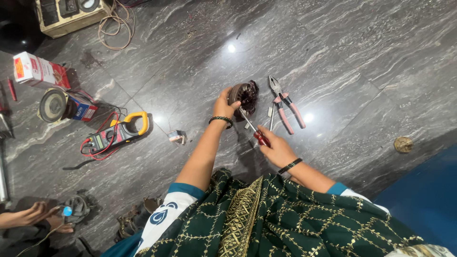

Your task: The person uses a screwdriver to pry and remove small rectangular pieces from a cylindrical electrical component. They repeatedly insert the tool into slots and lever out the pieces, which fall onto the floor.

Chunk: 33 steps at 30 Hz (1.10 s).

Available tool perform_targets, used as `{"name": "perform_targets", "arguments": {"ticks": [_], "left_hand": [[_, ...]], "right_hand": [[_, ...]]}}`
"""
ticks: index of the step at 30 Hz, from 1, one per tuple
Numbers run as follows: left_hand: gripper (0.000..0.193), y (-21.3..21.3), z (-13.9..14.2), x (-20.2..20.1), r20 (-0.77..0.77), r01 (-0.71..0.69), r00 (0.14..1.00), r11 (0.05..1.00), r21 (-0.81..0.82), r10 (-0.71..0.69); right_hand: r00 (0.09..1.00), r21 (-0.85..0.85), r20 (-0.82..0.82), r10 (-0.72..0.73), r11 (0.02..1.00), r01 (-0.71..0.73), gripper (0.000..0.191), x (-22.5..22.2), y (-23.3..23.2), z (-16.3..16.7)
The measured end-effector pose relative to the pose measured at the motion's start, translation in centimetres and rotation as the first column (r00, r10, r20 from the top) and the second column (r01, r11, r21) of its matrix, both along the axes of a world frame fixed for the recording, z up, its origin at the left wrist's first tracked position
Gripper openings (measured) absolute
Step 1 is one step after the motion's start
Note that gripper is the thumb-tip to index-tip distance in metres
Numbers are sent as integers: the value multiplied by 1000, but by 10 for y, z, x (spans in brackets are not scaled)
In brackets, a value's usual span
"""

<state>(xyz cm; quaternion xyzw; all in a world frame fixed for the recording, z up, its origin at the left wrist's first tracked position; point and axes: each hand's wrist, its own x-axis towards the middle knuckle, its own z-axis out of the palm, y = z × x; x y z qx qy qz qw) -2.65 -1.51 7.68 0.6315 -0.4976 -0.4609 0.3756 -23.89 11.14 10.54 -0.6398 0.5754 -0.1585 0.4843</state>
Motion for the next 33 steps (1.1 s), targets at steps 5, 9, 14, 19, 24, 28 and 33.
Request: {"name": "perform_targets", "arguments": {"ticks": [5, 9, 14, 19, 24, 28, 33], "left_hand": [[72, 5, -1, -3, -130, -39, 990, 994, 102, 52], [70, 8, 4, -5, -88, -73, 993, 990, 122, 84], [72, 6, 5, -8, -12, -67, 998, 994, 86, 69], [73, 7, 7, -15, 101, -88, 992, 990, 108, 77], [72, 13, 9, -18, 242, -90, 968, 992, 94, 65], [73, 12, 7, -21, 187, -119, 977, 991, 57, 106], [72, 9, 13, -23, 220, -146, 968, 986, 84, 124]], "right_hand": [[997, 52, 56, -47, 998, 45, 69, 7, 7, -2], [992, 98, 56, -113, 989, 107, 69, 8, 8, -4], [997, 113, 13, -76, 991, 74, 68, 6, 8, -3], [964, 323, 133, -231, 929, 178, 69, 11, -1, -6], [971, 273, 102, -216, 945, 182, 70, 15, -7, -24], [949, -89, -315, 20, 995, -51, 69, 25, 5, -34], [980, -211, -200, 26, 975, -69, 72, 27, 8, -22]]}}
